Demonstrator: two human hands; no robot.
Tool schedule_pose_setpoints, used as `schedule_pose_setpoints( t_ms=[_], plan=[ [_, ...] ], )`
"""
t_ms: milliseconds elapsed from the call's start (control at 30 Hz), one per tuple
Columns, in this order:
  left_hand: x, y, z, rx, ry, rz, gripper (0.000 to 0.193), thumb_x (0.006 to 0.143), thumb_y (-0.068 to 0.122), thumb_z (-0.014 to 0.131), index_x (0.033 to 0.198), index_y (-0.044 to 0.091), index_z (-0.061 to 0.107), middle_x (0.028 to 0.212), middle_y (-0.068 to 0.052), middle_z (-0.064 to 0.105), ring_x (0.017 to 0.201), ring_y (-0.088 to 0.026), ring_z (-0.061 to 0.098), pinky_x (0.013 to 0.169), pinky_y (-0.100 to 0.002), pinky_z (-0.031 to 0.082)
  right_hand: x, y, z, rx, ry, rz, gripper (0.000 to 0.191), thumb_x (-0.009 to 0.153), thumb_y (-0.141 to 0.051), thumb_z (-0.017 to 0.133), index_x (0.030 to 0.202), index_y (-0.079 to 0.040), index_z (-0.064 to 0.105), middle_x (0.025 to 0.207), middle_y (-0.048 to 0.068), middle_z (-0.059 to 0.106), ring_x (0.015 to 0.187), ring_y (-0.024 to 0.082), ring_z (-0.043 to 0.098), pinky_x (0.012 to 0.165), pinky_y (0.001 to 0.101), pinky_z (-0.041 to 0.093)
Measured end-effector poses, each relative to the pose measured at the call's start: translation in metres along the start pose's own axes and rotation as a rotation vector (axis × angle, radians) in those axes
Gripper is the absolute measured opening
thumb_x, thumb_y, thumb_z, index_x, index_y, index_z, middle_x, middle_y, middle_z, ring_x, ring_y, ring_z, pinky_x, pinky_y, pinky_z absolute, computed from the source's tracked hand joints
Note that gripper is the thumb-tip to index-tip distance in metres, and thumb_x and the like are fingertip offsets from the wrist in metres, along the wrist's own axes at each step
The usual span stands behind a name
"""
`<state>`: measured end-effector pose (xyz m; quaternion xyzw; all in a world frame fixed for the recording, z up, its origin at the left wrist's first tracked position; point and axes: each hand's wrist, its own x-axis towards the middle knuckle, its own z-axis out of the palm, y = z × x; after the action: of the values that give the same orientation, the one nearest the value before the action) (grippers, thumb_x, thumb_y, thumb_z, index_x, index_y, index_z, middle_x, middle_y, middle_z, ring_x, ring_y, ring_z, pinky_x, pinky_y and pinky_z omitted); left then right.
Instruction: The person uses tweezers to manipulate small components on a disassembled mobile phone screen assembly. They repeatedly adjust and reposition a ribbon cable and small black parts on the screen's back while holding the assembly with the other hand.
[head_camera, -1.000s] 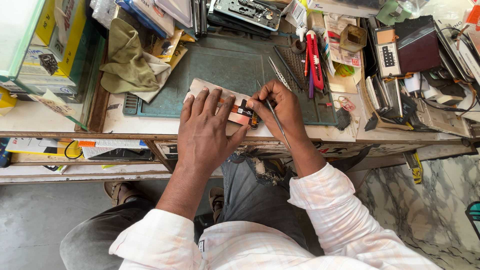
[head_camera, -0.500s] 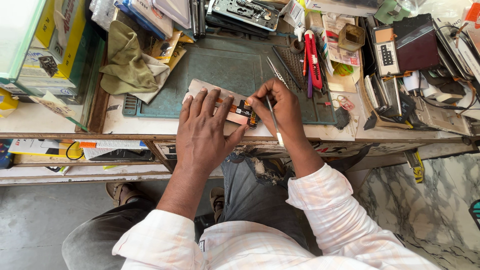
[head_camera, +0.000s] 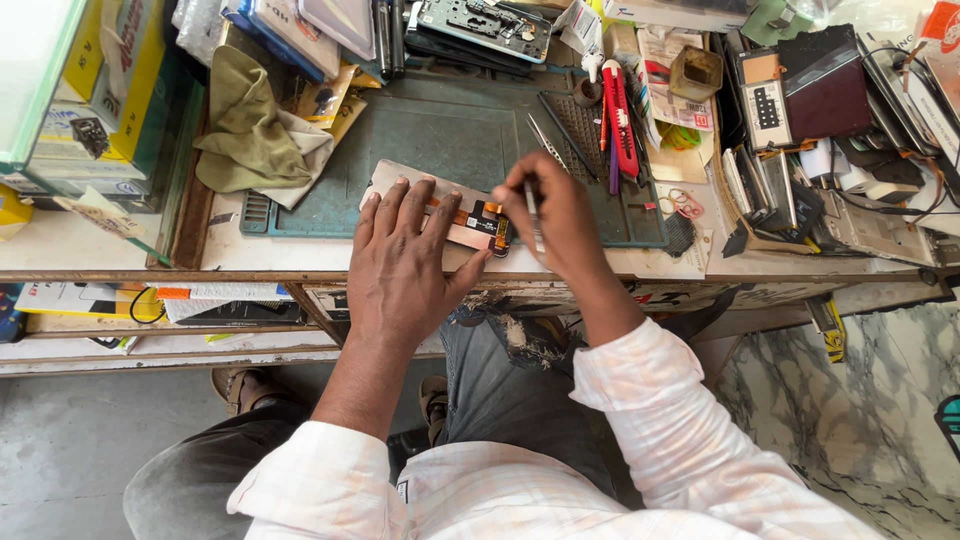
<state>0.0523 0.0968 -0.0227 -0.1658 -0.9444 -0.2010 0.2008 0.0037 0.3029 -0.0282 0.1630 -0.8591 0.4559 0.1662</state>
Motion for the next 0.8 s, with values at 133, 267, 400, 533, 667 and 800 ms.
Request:
schedule_pose_setpoints(
  t_ms=[133,267,400,533,667,800],
  plan=[
    [-0.001,-0.001,0.001,0.019,-0.004,0.006,0.066,0.092,0.062,0.061,0.141,0.017,0.061,0.147,-0.016,0.053,0.142,-0.034,0.042,0.121,-0.051,0.025,-0.015,0.003,-0.013,0.468,0.115,0.007,0.016,0.104,-0.015,0.07,0.107,-0.005,0.057,0.095,0.002,0.064,0.085,0.011,0.061,0.076,0.0272,0.052],
    [-0.001,-0.001,0.001,0.023,-0.016,0.01,0.067,0.092,0.062,0.059,0.142,0.017,0.06,0.148,-0.016,0.052,0.143,-0.035,0.041,0.121,-0.051,0.024,-0.036,0.0,-0.028,0.566,0.064,0.119,0.022,0.109,-0.021,0.057,0.12,-0.003,0.063,0.097,0.003,0.067,0.084,0.01,0.062,0.075,0.0261,0.053],
    [-0.002,-0.001,0.0,0.012,-0.025,0.011,0.065,0.095,0.06,0.058,0.143,0.016,0.059,0.149,-0.017,0.051,0.144,-0.035,0.04,0.122,-0.051,0.023,-0.059,-0.004,-0.044,0.265,-0.088,0.001,0.035,0.113,-0.019,0.046,0.129,-0.005,0.074,0.096,-0.001,0.058,0.083,0.008,0.058,0.074,0.0246,0.052],
    [-0.002,-0.001,-0.001,0.017,-0.02,0.025,0.064,0.096,0.058,0.057,0.144,0.015,0.059,0.152,-0.017,0.05,0.145,-0.035,0.04,0.123,-0.052,0.023,-0.069,-0.005,-0.047,0.407,-0.063,0.048,0.027,0.102,-0.009,0.069,0.126,-0.001,0.059,0.101,0.003,0.068,0.092,0.008,0.065,0.082,0.0241,0.053],
    [-0.003,-0.001,-0.003,0.014,-0.028,0.021,0.063,0.097,0.057,0.055,0.145,0.016,0.058,0.154,-0.016,0.05,0.146,-0.036,0.04,0.124,-0.052,0.023,-0.068,-0.003,-0.047,0.453,-0.089,0.125,0.012,0.097,-0.006,0.073,0.106,0.0,0.067,0.106,0.009,0.077,0.101,0.011,0.074,0.087,0.0249,0.06],
    [-0.002,-0.001,-0.002,0.045,-0.027,0.024,0.063,0.096,0.057,0.055,0.144,0.015,0.059,0.152,-0.017,0.05,0.145,-0.036,0.04,0.122,-0.052,0.023,-0.071,-0.005,-0.047,0.313,-0.124,0.087,0.01,0.094,-0.005,0.079,0.099,0.002,0.073,0.094,0.01,0.078,0.083,0.009,0.071,0.073,0.0224,0.055]
  ],
)
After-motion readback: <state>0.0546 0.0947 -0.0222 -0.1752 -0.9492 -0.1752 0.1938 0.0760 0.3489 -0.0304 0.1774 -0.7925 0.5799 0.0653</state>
